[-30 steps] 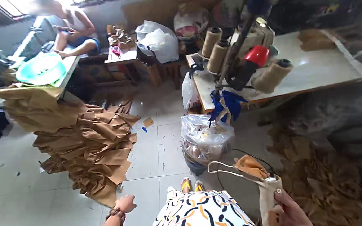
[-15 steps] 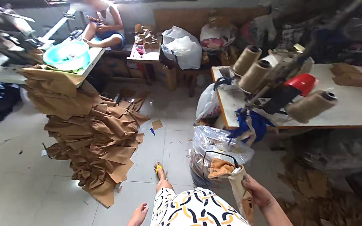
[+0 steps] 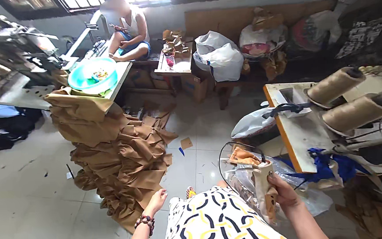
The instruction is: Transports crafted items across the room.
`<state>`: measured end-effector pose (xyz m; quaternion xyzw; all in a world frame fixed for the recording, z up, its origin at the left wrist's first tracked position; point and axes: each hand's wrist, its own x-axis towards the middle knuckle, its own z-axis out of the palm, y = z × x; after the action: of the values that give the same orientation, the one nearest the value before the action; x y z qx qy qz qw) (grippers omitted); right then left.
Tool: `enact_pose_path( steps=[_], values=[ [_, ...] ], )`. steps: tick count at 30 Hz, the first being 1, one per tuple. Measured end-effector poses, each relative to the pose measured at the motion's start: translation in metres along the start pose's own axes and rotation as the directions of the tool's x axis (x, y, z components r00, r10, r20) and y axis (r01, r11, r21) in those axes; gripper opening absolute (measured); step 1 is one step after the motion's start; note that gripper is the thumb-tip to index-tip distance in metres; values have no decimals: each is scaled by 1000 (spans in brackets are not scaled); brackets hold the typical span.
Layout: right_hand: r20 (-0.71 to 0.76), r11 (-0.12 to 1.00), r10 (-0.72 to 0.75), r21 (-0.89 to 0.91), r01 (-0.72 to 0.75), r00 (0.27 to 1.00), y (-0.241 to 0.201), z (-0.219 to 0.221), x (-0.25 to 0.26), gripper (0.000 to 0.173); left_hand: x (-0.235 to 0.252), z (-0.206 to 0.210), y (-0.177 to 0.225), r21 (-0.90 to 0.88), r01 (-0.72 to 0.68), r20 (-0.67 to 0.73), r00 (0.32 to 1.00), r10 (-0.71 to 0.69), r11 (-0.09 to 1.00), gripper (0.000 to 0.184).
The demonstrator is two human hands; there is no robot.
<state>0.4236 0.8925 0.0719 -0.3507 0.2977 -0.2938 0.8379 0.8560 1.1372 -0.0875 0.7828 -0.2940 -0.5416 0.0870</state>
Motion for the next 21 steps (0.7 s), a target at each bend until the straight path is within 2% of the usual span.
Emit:
enact_pose_path(
  steps=[4,9,12,14,16,19,21],
  values=[
    [-101,998,-34,51,39,994,-7,-17,43,43,55,-38,66,64,-70,71,995,65,996,44],
    [-246,989,-75,109,104,966,-34,-54,125,45,146,-42,162,186,-244,226,953,200,952,45],
    [-445,990,-51,93,103,894,-82,-61,176,51,175,-56,246,265,-303,322,922,212,915,42],
    [-440,993,-68,57,104,895,-127,-72,206,49,194,-68,306,288,-344,369,901,228,894,39],
    [-404,996,-73,21,90,912,-169,-91,242,51,235,-79,356,270,-405,347,887,304,874,41],
    [-437,995,-64,44,92,897,-207,-117,288,53,280,-93,428,252,-407,291,897,333,878,46],
    [-438,983,-113,81,164,892,-225,-138,319,60,310,-102,477,221,-420,308,886,346,880,46]
  ],
)
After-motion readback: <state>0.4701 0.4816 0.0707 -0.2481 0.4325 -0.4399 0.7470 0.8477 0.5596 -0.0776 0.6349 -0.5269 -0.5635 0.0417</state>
